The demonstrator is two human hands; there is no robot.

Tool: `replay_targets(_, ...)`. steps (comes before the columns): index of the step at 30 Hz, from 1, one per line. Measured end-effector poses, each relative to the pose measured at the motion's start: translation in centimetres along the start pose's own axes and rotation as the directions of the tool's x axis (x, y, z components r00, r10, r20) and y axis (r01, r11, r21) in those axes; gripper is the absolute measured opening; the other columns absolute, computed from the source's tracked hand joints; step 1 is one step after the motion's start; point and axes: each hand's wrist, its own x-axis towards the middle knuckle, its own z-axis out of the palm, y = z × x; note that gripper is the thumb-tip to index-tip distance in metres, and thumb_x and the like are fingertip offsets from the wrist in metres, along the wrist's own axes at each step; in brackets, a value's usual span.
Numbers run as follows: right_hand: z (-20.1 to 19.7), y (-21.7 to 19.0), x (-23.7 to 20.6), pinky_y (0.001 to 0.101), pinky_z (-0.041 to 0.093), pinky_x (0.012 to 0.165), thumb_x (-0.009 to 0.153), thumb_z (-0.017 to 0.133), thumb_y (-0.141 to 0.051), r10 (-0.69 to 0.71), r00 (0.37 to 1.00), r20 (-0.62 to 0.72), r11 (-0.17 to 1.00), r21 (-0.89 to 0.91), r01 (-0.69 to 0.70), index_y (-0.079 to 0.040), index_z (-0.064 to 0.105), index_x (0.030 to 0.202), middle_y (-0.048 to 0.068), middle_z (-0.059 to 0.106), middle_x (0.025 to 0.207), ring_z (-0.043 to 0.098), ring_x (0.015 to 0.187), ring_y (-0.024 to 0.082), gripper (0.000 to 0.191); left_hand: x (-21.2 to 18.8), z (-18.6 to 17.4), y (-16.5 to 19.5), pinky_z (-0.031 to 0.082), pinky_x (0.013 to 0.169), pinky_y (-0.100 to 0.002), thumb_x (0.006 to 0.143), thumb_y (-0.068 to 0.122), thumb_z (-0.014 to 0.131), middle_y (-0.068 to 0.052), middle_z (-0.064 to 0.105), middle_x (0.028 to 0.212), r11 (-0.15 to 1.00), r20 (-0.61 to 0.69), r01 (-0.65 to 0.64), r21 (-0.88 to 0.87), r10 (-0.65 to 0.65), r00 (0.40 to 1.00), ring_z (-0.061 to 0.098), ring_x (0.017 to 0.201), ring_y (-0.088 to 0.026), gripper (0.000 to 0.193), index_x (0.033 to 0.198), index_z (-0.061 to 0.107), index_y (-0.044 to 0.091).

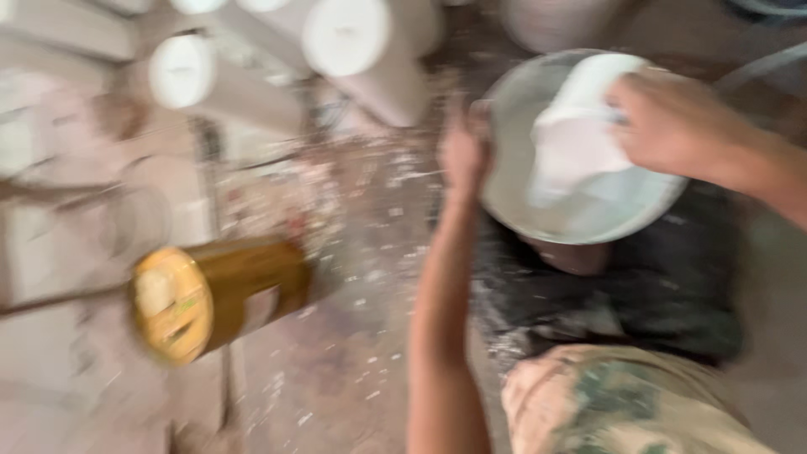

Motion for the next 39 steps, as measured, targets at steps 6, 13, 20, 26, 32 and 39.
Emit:
replay_targets(6,7.6,2.8,2.8,0.0416,0.055,0.091,0.08,0.076,-0.018,-0.117,0.962,-0.248,0.987,-0.14,0.084,-0.007,0.067,0.116,0.015,0.064,0.108,0.065,0.1,0.032,0.039,0.4,-0.4,2.1,0.05,0.096,-0.056,0.106,0.055,0.043,-0.032,0.067,0.123,0.993,-0.086,-0.103,0.053,0.107,0.991,0.063,0.113,-0.05,0.069,0.145,0.049,-0.001)
replay_targets(13,8.4,1.4,1.8,0.0344,0.055,0.07,0.092,0.069,-0.01,-0.23,0.927,-0.298,0.942,-0.307,0.135,-0.006,0.066,0.111,0.014,0.063,0.096,0.067,0.077,0.025,0.02,0.0,-1.0,2.8,0.05,0.096,-0.053,0.106,0.057,0.04,-0.032,0.068,0.118,0.995,-0.08,-0.089,0.04,0.092,0.993,0.064,0.113,-0.047,0.074,0.145,0.048,-0.005)
replay_targets(20,5.5,-3.7,1.6,0.0344,0.064,0.074,0.096,0.053,-0.012,-0.198,0.957,0.211,0.792,-0.541,0.283,0.001,0.06,0.108,0.015,0.067,0.093,0.073,0.08,0.022,0.019,0.0,-1.0,2.8,0.049,0.098,-0.053,0.106,0.06,0.038,-0.031,0.067,0.121,0.995,-0.056,-0.089,0.05,0.092,0.994,0.063,0.116,-0.047,0.076,0.145,0.047,-0.005)
replay_targets(26,10.3,-3.3,4.3,0.04,0.064,0.086,0.088,0.058,-0.006,-0.021,0.955,0.294,0.922,-0.364,0.133,0.004,0.064,0.107,0.02,0.069,0.104,0.076,0.097,0.032,0.022,0.1,-1.2,2.9,0.05,0.095,-0.053,0.105,0.059,0.039,-0.03,0.067,0.119,0.996,-0.032,-0.054,0.068,0.056,0.998,0.064,0.113,-0.047,0.074,0.145,0.048,-0.004)
replay_targets(32,13.6,-1.3,7.3,0.0427,0.06,0.096,0.082,0.069,-0.008,0.09,0.938,0.334,0.936,-0.349,0.035,-0.001,0.068,0.117,0.021,0.07,0.118,0.071,0.114,0.034,0.035,0.1,-1.5,3.2,0.049,0.093,-0.054,0.107,0.051,0.041,-0.029,0.069,0.112,0.997,0.008,-0.058,0.054,0.058,0.998,0.065,0.109,-0.047,0.064,0.137,0.051,-0.003)
replay_targets(39,13.3,-1.2,10.3,0.0454,0.059,0.098,0.087,0.063,-0.004,0.287,0.877,0.385,0.942,-0.278,-0.186,0.002,0.07,0.121,0.023,0.07,0.127,0.069,0.119,0.036,0.035,0.3,-0.8,2.4,0.05,0.095,-0.054,0.107,0.052,0.043,-0.031,0.067,0.118,0.996,-0.014,-0.079,0.04,0.08,0.997,0.063,0.112,-0.049,0.067,0.142,0.048,-0.004)
